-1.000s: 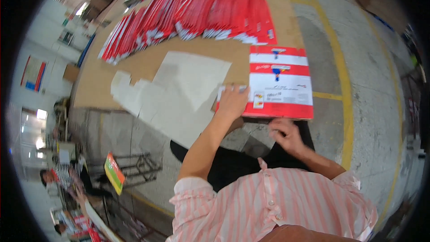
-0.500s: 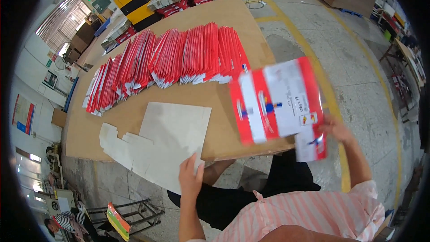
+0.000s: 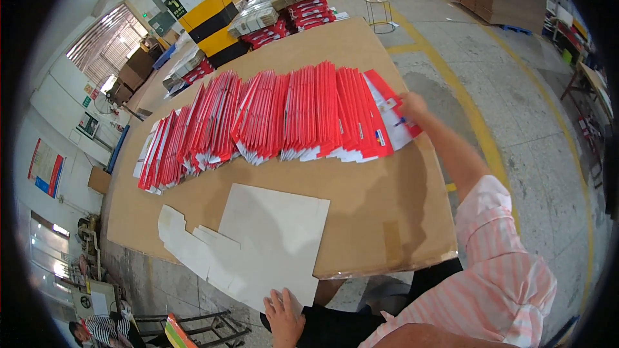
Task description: Manually fold and stack printed paper box templates at a workbench.
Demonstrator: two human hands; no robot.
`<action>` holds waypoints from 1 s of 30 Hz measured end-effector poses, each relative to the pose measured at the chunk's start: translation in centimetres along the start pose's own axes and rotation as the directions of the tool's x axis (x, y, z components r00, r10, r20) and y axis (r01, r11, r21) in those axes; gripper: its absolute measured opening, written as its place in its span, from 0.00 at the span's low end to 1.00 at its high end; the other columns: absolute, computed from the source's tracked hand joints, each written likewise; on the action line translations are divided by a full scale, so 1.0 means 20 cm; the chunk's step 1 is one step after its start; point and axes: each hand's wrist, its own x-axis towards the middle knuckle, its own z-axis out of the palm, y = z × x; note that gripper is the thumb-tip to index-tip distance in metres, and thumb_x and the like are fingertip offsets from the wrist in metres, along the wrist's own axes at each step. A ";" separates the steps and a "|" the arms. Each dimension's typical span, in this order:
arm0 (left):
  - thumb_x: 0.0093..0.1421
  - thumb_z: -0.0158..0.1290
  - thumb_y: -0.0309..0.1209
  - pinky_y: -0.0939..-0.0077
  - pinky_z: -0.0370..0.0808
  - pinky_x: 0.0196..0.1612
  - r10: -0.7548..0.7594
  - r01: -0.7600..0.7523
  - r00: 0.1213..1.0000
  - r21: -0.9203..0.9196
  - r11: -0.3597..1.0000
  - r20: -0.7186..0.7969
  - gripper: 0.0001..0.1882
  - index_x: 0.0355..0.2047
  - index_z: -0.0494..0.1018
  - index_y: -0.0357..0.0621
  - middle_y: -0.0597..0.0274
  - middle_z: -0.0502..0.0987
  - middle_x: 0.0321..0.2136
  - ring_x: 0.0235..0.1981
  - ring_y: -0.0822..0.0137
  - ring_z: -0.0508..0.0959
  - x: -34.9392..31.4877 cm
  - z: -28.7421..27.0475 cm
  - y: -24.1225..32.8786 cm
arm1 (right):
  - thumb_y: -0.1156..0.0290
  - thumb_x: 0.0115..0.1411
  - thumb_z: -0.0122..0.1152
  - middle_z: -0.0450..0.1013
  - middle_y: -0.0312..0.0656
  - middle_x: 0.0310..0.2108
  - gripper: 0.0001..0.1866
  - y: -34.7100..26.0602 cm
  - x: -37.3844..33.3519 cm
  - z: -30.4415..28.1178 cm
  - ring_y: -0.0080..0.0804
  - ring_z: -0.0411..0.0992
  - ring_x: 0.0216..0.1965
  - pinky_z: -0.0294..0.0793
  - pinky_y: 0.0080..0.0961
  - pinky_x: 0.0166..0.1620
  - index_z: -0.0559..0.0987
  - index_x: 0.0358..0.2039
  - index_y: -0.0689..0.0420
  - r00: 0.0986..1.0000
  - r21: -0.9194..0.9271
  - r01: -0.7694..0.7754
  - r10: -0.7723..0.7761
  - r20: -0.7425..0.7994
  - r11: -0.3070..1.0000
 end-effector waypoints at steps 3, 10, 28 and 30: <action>0.40 0.67 0.35 0.38 0.56 0.60 0.028 -0.027 0.998 -0.019 0.999 0.059 0.56 0.67 0.46 0.51 0.40 0.46 0.65 0.63 0.29 0.49 0.06 0.00 0.04 | 0.68 0.52 0.59 0.78 0.50 0.36 0.22 0.15 0.13 0.29 0.39 0.78 0.39 0.76 0.35 0.44 0.78 0.50 0.51 0.990 -0.019 0.143 -0.143 0.018 0.990; 0.41 0.67 0.41 0.34 0.55 0.59 0.008 -0.008 1.000 0.016 1.000 0.029 0.55 0.67 0.49 0.51 0.38 0.45 0.65 0.63 0.26 0.48 -0.04 0.13 -0.11 | 0.51 0.58 0.55 0.69 0.53 0.55 0.36 -0.53 -0.01 0.19 0.40 0.69 0.55 0.67 0.36 0.56 0.64 0.59 0.66 0.937 0.866 -0.203 -0.166 0.308 0.457; 0.42 0.63 0.29 0.42 0.60 0.59 0.069 -0.067 0.997 -0.101 0.993 0.021 0.46 0.63 0.57 0.51 0.41 0.54 0.63 0.63 0.34 0.54 0.01 -0.07 0.05 | 0.32 0.52 0.56 0.54 0.47 0.65 0.55 -0.76 -0.01 0.30 0.41 0.53 0.65 0.58 0.36 0.59 0.49 0.69 0.54 0.806 0.734 -0.442 -0.132 0.578 0.516; 0.46 0.58 0.31 0.49 0.69 0.52 0.173 -0.179 0.984 -0.297 0.938 -0.049 0.31 0.53 0.66 0.43 0.42 0.67 0.55 0.54 0.39 0.68 0.00 -0.11 -0.07 | 0.34 0.53 0.56 0.55 0.45 0.64 0.53 -0.61 -0.14 0.30 0.40 0.55 0.63 0.60 0.37 0.58 0.50 0.68 0.55 0.817 0.737 -0.371 -0.178 0.548 0.565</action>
